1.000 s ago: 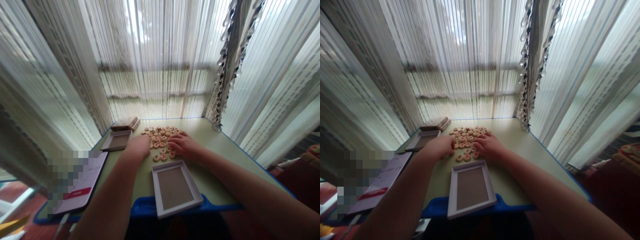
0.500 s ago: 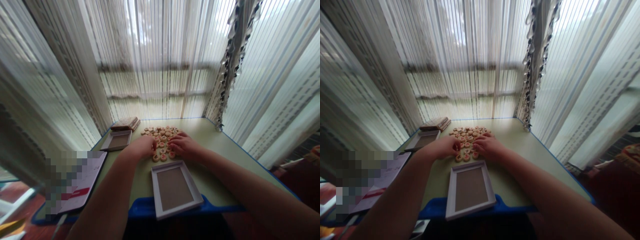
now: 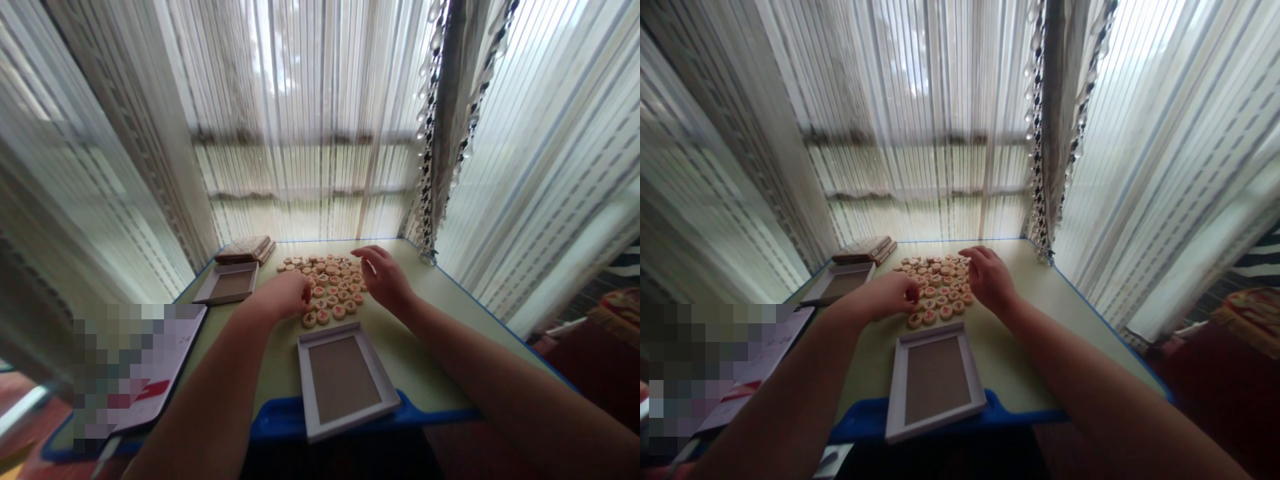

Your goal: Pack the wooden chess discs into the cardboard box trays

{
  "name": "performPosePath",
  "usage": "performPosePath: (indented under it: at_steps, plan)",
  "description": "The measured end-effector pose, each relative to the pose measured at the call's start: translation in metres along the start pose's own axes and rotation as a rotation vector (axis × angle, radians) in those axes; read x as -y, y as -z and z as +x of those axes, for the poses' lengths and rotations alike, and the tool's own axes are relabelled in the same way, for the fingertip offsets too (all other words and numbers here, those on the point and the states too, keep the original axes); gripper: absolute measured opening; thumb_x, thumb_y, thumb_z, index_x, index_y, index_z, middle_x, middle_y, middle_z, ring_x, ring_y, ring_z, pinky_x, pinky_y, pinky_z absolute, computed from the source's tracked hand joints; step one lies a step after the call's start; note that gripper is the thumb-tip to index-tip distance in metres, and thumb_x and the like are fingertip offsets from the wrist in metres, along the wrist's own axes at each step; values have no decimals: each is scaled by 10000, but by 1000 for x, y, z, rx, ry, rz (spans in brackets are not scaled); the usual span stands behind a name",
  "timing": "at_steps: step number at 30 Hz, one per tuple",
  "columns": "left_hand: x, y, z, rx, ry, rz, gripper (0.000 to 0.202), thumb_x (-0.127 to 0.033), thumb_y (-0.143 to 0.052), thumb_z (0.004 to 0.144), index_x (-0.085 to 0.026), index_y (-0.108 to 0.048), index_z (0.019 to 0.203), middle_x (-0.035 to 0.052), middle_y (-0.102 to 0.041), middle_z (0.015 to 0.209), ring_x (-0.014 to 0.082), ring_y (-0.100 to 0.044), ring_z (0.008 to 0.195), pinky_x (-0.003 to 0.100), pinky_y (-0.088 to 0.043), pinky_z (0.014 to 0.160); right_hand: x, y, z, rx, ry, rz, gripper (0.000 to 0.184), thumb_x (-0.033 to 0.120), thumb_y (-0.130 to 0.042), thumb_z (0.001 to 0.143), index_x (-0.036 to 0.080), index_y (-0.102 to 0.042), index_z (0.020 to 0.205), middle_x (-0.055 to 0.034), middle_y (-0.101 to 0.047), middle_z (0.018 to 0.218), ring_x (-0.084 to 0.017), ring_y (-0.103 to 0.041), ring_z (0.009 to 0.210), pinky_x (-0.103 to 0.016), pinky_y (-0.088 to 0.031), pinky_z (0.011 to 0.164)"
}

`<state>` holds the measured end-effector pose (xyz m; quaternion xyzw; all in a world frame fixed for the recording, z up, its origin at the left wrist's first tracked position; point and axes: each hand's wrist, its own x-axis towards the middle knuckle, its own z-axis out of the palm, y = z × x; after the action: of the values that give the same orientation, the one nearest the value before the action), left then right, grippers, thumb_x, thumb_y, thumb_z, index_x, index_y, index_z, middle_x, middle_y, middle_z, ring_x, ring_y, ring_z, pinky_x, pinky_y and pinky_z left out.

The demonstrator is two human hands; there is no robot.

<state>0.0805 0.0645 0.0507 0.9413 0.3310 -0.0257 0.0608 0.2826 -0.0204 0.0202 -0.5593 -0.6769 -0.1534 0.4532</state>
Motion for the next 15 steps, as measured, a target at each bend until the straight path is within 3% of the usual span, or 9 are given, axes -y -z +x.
performPosePath:
  at_steps: [7, 15]
  plan:
    - [0, -2, 2, -13, -21, -27, 174, -272, -594, 636, -189, -671, 768, 34, -666, 784, 144, -585, 683, 218, -408, 585, -16, 7, 2, -71, -90, -48, 282, 86, -388, 769, 174, -597, 937, -69, -597, 855, -188, -543, 819, -335, -442, 774]
    - [-1, -2, 2, 0, -7, -53, 161, -290, -570, 634, -184, -646, 728, 23, -661, 745, 128, -572, 660, 203, -398, 567, -12, 3, 0, 60, -64, -48, 237, 107, -436, 753, 181, -624, 878, -62, -610, 847, -181, -543, 803, -317, -440, 739]
